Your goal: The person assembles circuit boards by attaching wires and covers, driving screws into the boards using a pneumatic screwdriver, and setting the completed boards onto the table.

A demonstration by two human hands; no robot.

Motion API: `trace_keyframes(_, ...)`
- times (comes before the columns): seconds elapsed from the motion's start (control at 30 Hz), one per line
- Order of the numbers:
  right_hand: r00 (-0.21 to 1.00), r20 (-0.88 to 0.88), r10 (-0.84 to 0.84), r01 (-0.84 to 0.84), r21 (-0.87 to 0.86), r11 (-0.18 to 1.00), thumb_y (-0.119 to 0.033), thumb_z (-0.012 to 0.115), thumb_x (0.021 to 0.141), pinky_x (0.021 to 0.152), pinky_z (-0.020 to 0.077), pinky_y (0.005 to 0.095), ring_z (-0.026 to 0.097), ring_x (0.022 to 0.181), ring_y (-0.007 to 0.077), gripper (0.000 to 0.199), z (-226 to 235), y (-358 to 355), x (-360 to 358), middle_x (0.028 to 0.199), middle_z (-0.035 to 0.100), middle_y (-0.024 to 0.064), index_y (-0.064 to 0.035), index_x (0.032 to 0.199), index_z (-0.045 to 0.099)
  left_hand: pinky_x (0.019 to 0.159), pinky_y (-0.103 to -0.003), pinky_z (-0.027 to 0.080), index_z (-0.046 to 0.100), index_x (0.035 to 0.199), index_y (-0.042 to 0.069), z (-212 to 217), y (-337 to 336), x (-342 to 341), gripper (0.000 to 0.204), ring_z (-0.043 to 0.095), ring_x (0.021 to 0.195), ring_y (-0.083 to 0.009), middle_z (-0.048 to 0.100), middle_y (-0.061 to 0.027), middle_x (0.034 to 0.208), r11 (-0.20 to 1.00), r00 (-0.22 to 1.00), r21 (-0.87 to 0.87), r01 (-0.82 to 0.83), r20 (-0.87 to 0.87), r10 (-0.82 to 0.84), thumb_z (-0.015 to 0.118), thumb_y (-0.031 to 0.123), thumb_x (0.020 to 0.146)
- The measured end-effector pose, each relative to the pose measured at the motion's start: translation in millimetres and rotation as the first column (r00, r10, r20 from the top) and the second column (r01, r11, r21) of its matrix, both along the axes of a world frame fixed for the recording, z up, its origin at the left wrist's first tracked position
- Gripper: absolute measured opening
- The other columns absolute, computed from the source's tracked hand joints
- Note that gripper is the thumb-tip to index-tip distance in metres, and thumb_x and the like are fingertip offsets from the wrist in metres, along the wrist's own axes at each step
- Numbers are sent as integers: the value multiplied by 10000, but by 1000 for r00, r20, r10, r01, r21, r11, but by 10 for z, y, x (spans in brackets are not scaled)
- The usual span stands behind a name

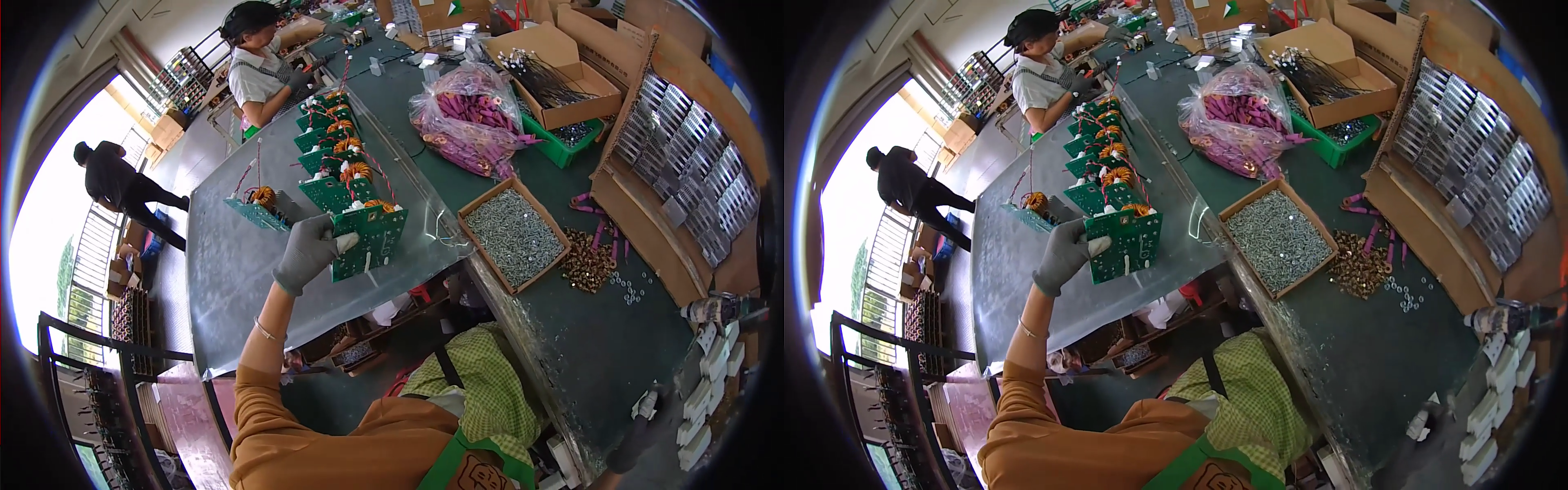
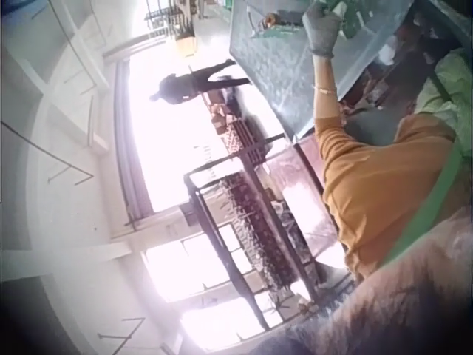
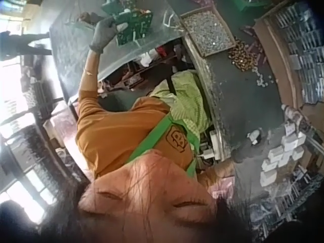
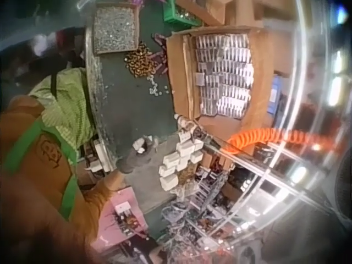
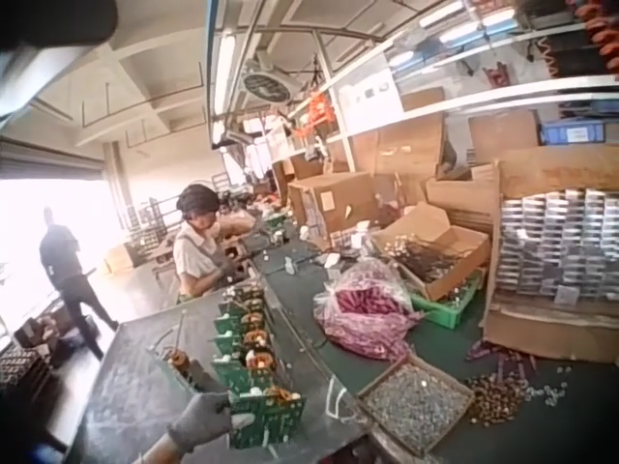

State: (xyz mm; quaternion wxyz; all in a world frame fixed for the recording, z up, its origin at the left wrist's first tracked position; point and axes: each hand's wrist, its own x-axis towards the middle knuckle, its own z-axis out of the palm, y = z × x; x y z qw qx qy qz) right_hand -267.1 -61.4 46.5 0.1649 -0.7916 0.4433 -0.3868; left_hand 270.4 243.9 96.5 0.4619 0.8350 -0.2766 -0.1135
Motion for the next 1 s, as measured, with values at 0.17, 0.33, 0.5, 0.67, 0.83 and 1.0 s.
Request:
trace_keyframes(0.17, 990, 93, 103, -110, 70, 992, -89, 589, 887, 725, 472, 287, 587, 810, 139, 257, 249, 332, 305, 991, 646, 92, 13, 1123, 595, 498, -274, 316, 600, 774, -1, 551, -641, -453, 306, 340, 575, -51, 372, 0, 572, 899, 922, 218, 381, -18, -386, 813, 218, 765)
trace_keyframes(0.33, 922, -188, 340, -371, -170, 913, -168, 731, 819, 734, 509, 366, 625, 771, 237, 422, 608, 620, 797, 1027, 651, 142, -20, 1175, 560, 486, -276, 339, 629, 818, 29, 692, -1520, -1061, 281, 395, 542, -63, 401, 8, 551, 537, 571, 207, 818, -184, -800, 815, 230, 759)
trace_keyframes(0.5, 949, -144, 279, -284, -13, 959, -234, 761, 791, 699, 512, 390, 652, 851, 303, 514, 635, 766, 753, 1027, 659, 131, -32, 1215, 550, 526, -358, 412, 639, 844, 19, 423, -2710, -1903, 386, 482, 529, -200, 542, -71, 600, -108, -29, 252, 962, -297, -954, 771, 374, 770)
trace_keyframes(0.67, 984, 161, -72, -1, 412, 911, -182, 710, 837, 743, 521, 399, 664, 873, 279, 531, 311, 475, 551, 1014, 652, 156, -1, 1282, 485, 616, -329, 463, 634, 901, 9, 307, -3419, -2608, 443, 544, 632, -187, 594, -92, 717, -133, -94, 243, 961, -166, -982, 735, 429, 799)
trace_keyframes(0.83, 880, 394, -265, 21, 525, 851, -172, 625, 913, 899, 481, 340, 631, 1003, 199, 497, -354, 97, 166, 1043, 659, 125, 12, 1338, 442, 582, -270, 431, 585, 1138, 28, 103, -3487, -2710, 524, 495, 661, -92, 505, 11, 791, 212, 97, -188, 959, -485, -869, 484, 511, 961)
trace_keyframes(1.0, 965, 183, -187, -26, 778, 627, -202, 643, 912, 872, 486, 329, 586, 1070, 177, 490, 96, -30, 187, 1140, 607, 129, -22, 1331, 465, 746, -300, 504, 547, 1203, 4, -522, -3208, -2793, 609, 590, 853, -159, 549, -18, 841, 428, -63, -559, 710, -656, -752, 399, 555, 990)
